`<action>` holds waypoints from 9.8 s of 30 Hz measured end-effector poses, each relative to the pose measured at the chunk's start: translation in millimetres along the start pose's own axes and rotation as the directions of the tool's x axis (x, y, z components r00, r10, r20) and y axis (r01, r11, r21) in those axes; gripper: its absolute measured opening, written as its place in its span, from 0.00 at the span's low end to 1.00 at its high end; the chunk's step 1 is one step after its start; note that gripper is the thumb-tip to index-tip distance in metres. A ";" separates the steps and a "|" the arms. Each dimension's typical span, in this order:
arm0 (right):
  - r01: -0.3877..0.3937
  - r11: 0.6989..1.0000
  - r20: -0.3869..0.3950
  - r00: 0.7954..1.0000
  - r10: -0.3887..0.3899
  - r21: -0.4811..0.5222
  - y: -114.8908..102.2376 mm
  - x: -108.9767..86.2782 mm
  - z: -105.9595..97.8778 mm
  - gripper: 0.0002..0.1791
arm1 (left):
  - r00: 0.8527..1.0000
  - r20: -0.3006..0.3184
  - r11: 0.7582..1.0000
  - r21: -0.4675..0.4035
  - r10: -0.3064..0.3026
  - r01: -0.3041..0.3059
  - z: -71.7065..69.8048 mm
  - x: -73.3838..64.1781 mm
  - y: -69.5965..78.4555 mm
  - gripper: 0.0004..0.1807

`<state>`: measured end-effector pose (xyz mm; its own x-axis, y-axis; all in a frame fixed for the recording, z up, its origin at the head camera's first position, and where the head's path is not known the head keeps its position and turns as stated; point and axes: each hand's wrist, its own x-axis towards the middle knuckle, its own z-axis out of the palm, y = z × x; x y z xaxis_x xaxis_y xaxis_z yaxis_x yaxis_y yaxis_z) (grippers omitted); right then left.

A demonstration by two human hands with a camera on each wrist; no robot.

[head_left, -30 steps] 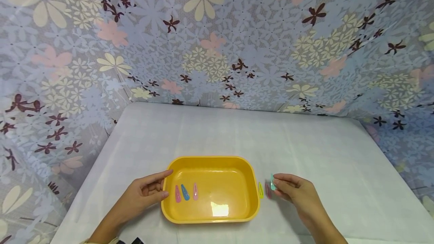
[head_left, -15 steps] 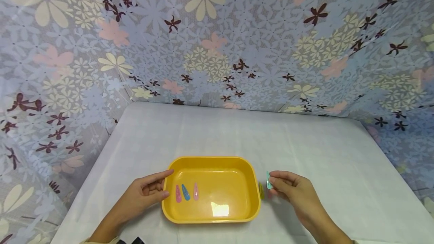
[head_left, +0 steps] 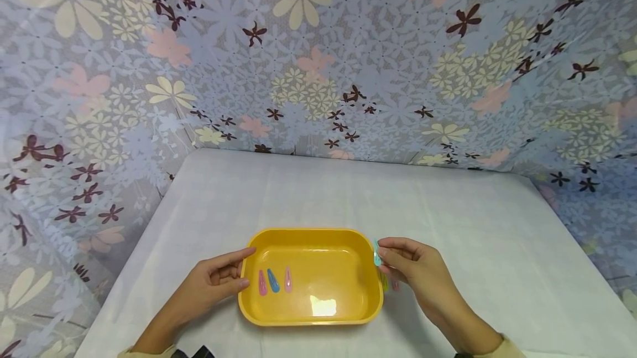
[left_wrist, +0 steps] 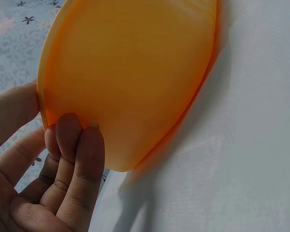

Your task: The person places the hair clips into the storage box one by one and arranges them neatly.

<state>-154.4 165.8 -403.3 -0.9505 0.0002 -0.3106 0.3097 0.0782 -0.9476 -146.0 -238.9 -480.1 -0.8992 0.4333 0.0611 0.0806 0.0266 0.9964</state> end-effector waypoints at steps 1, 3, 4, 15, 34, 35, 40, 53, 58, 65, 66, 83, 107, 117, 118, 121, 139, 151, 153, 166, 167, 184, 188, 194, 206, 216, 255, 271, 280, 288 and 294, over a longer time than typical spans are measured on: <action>0.013 1.000 0.008 1.000 -0.013 0.008 -2.6 0.9 2.4 0.23 | 1.000 -0.002 1.000 0.002 0.001 -0.001 0.1 0.4 0.0 0.30; 0.028 0.999 0.020 0.999 -0.029 0.028 -7.6 2.6 8.3 0.21 | 1.000 -0.007 1.000 0.004 0.003 -0.003 0.5 1.2 0.1 0.31; 0.034 0.999 0.031 0.999 -0.035 0.035 -9.6 3.3 11.4 0.21 | 1.000 -0.010 1.000 0.004 0.004 -0.003 0.6 1.6 0.1 0.31; 0.029 0.997 0.169 0.985 -0.042 0.076 -8.1 9.7 55.1 0.17 | 1.000 -0.009 1.000 0.006 -0.012 0.012 0.4 0.2 -1.7 0.31; 0.042 0.999 0.305 0.952 -0.036 -0.014 14.7 23.7 91.6 0.18 | 1.000 -0.003 1.000 -0.003 0.005 -0.005 0.7 0.3 1.5 0.31; 0.040 0.999 0.305 0.952 -0.032 -0.022 15.8 24.9 92.7 0.18 | 1.000 -0.005 1.000 -0.003 0.006 -0.006 0.8 0.3 1.5 0.31; 0.062 0.995 0.312 0.950 -0.034 -0.082 21.6 29.4 98.8 0.16 | 1.000 -0.006 1.000 0.003 0.013 -0.013 1.0 0.7 1.0 0.31; 0.201 0.933 0.326 0.940 -0.098 -0.299 29.0 36.0 108.7 0.08 | 1.000 -0.023 0.999 0.037 -0.015 0.015 -0.1 1.2 1.8 0.30; 0.240 0.895 0.332 0.937 -0.112 -0.375 31.5 40.9 111.4 0.06 | 0.999 -0.037 0.999 0.046 -0.023 0.024 0.5 1.5 0.9 0.30; 0.240 0.895 0.343 0.933 -0.106 -0.376 30.8 41.3 113.1 0.07 | 0.999 -0.033 0.999 0.035 -0.028 0.029 1.0 1.1 1.0 0.30; 0.245 0.890 0.344 0.933 -0.109 -0.383 30.9 41.2 113.1 0.07 | 0.999 -0.031 0.999 0.032 -0.028 0.029 1.1 1.1 1.2 0.30; 0.320 0.823 0.349 0.923 -0.160 -0.469 30.0 37.7 114.9 0.04 | 1.000 -0.026 1.000 0.023 -0.005 0.005 1.0 1.2 0.8 0.30; 0.202 0.965 0.318 0.938 -0.142 -0.165 -45.3 12.9 60.7 0.12 | 0.999 -0.010 0.999 0.012 -0.048 0.048 0.6 2.2 4.5 0.31; 0.166 0.973 0.150 0.978 -0.142 -0.162 -49.3 2.8 -7.3 0.19 | 0.999 -0.013 0.999 0.010 -0.033 0.033 2.0 4.0 5.9 0.31; 0.158 0.974 0.137 0.981 -0.136 -0.165 -45.9 2.7 -12.8 0.19 | 0.999 -0.013 0.999 0.010 -0.032 0.032 1.9 4.1 6.0 0.31; 0.113 0.977 0.097 0.991 -0.097 -0.179 -33.7 3.8 -26.6 0.21 | 0.999 -0.015 0.999 0.014 -0.037 0.037 1.7 3.4 5.7 0.31; 0.007 0.774 -0.037 0.999 -0.040 -0.633 43.9 23.4 -51.9 0.07 | 1.000 -0.015 1.000 0.003 -0.024 0.024 3.3 -0.4 0.2 0.30; -0.021 0.763 -0.066 0.997 -0.029 -0.646 46.7 23.4 -44.1 0.11 | 1.000 -0.013 1.000 0.018 -0.006 0.006 3.7 0.5 -0.1 0.29; -0.012 0.751 -0.066 0.997 -0.042 -0.660 46.7 23.2 -43.1 0.11 | 1.000 -0.017 1.000 0.021 -0.007 0.008 3.4 0.4 0.0 0.29; 0.003 0.707 -0.064 0.996 -0.068 -0.707 44.9 24.2 -36.6 0.11 | 1.000 -0.019 1.000 0.014 -0.006 0.006 2.3 0.1 1.0 0.30; 0.004 0.709 -0.063 0.996 -0.068 -0.705 44.8 24.2 -36.2 0.11 | 1.000 -0.020 1.000 0.013 -0.008 0.008 2.2 0.0 1.0 0.30; -0.011 0.691 -0.089 0.993 -0.078 -0.723 44.5 25.1 -30.7 0.09 | 1.000 -0.022 1.000 0.003 0.000 0.000 2.0 1.0 -0.5 0.31; -0.002 0.684 -0.089 0.992 -0.092 -0.729 44.1 24.1 -29.5 0.07 | 1.000 -0.027 1.000 0.001 -0.014 0.015 2.3 0.9 0.4 0.31; 0.010 0.680 -0.079 0.992 -0.099 -0.733 45.2 24.5 -28.4 0.06 | 0.999 -0.027 1.000 -0.005 -0.021 0.021 3.1 1.0 1.5 0.31; 0.006 0.699 -0.071 0.994 -0.081 -0.715 45.3 25.5 -28.5 0.06 | 0.999 -0.035 1.000 0.000 -0.026 0.026 3.4 0.8 2.9 0.31; 0.001 0.688 -0.086 0.992 -0.092 -0.726 44.5 22.7 -24.5 0.05 | 1.000 -0.025 1.000 0.007 -0.004 0.004 2.7 0.7 1.6 0.31; 0.001 0.747 -0.072 0.995 -0.066 -0.665 48.8 25.4 -34.8 0.05 | 1.000 -0.025 1.000 0.017 -0.010 0.010 2.7 -0.6 2.7 0.30; -0.018 0.767 -0.091 0.994 -0.053 -0.641 47.9 25.1 -33.3 0.03 | 0.999 -0.032 1.000 0.017 -0.017 0.018 0.6 -0.4 3.0 0.30; -0.043 0.841 -0.108 0.994 -0.018 -0.539 52.7 25.8 -37.6 0.04 | 1.000 -0.015 1.000 0.000 -0.018 0.018 -0.1 1.6 4.1 0.30; -0.071 0.886 -0.117 0.993 0.020 -0.458 55.7 28.1 -41.2 0.07 | 0.999 -0.020 1.000 0.000 -0.029 0.029 -0.5 1.3 4.5 0.30; -0.092 0.897 -0.115 0.992 0.046 -0.433 57.5 27.6 -43.4 0.10 | 1.000 -0.020 1.000 -0.006 -0.016 0.016 0.9 -0.2 0.2 0.30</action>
<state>-163.8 213.5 -463.1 -0.9318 0.1186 -0.3430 0.3543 0.5019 -0.7891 -145.4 -238.1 -480.0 -0.9090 0.4143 0.0464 0.0638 0.0284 0.9976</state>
